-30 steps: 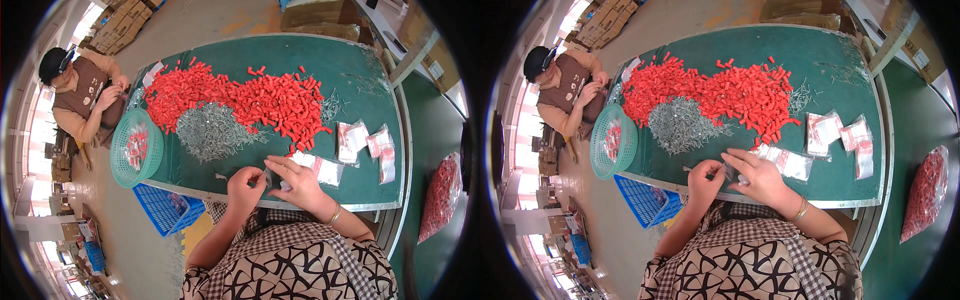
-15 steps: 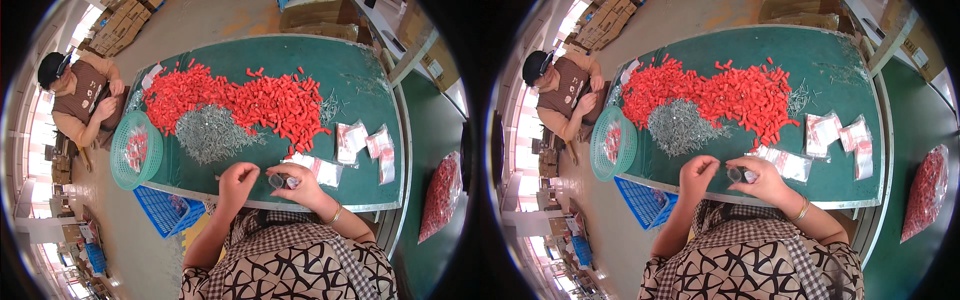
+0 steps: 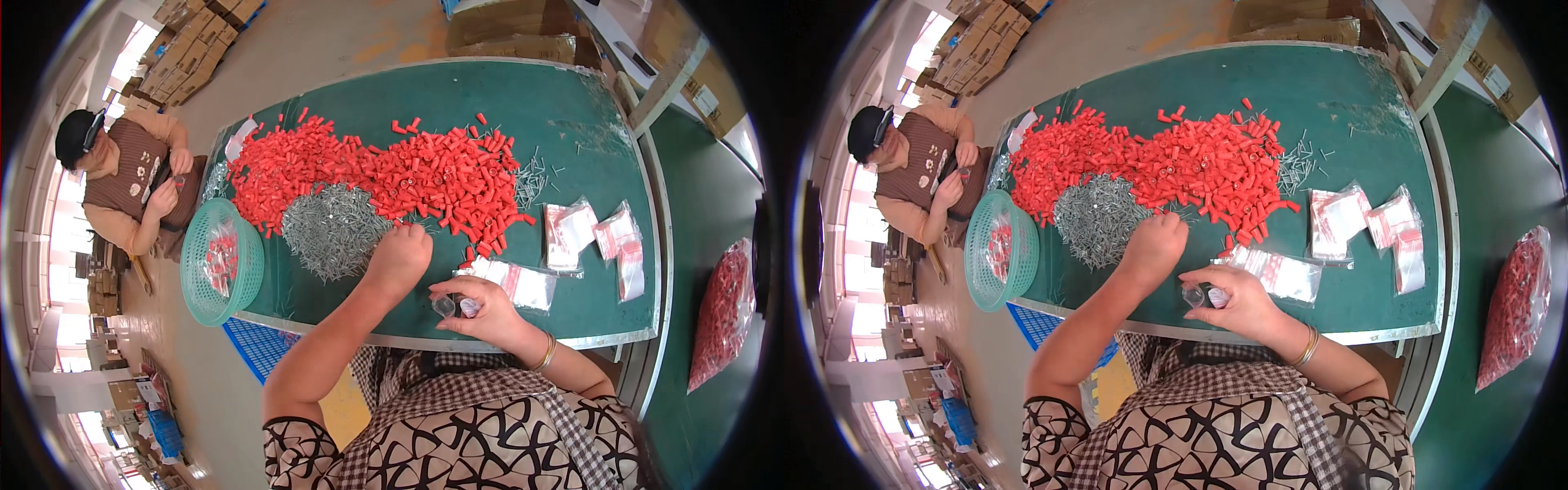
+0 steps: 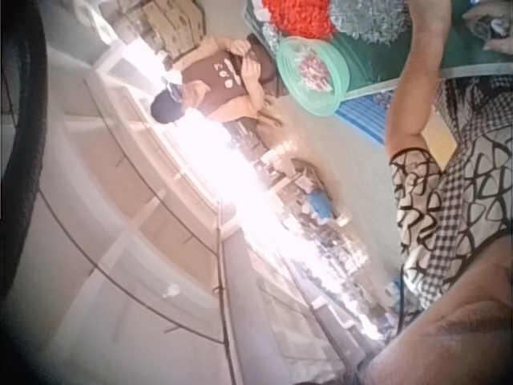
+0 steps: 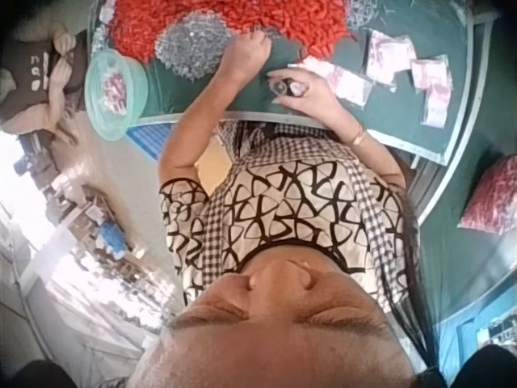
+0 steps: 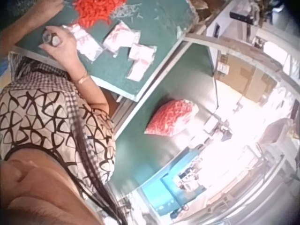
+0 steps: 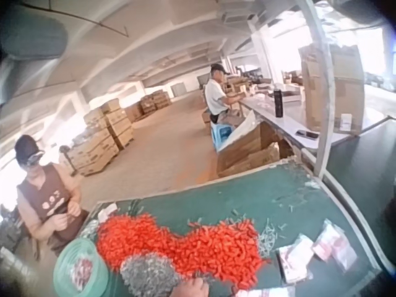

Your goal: The person picks up a screw and a red plastic anchor by hand, places them into a small plastic bag, and then drops the filled bag into a green basket.

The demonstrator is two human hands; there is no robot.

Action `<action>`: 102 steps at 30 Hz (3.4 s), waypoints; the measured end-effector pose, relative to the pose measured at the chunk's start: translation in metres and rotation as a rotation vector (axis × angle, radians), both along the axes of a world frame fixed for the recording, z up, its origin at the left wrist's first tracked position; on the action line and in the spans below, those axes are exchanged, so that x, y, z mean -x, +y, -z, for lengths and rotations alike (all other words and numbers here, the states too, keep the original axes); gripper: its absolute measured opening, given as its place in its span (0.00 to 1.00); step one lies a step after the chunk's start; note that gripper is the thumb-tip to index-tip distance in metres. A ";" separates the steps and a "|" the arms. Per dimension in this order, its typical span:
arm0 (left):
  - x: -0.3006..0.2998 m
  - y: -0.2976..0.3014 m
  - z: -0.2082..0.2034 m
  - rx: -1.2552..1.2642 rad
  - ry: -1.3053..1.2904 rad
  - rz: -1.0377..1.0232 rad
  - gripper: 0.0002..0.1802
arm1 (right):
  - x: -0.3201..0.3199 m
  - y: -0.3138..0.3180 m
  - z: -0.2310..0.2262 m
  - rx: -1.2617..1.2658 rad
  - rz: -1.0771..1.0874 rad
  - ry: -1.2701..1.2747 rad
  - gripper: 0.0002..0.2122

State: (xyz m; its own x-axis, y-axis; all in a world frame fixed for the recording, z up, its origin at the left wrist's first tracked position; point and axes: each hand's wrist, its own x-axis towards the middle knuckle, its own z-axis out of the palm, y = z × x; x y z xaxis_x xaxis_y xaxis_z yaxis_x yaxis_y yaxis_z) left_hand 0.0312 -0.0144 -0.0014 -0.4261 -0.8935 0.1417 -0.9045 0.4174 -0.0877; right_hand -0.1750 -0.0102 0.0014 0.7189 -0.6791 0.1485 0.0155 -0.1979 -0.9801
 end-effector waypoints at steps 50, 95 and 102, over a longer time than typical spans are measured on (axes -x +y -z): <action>0.026 -0.024 -0.003 -0.029 0.405 -0.357 0.06 | 0.009 -0.003 -0.001 -0.100 0.124 -0.039 0.24; 0.036 0.041 -0.003 -0.302 0.688 -0.247 0.19 | 0.021 -0.016 -0.003 -0.301 0.369 -0.258 0.23; 0.042 0.028 0.000 -0.209 0.526 -0.200 0.13 | 0.021 -0.015 -0.004 -0.360 0.357 -0.245 0.23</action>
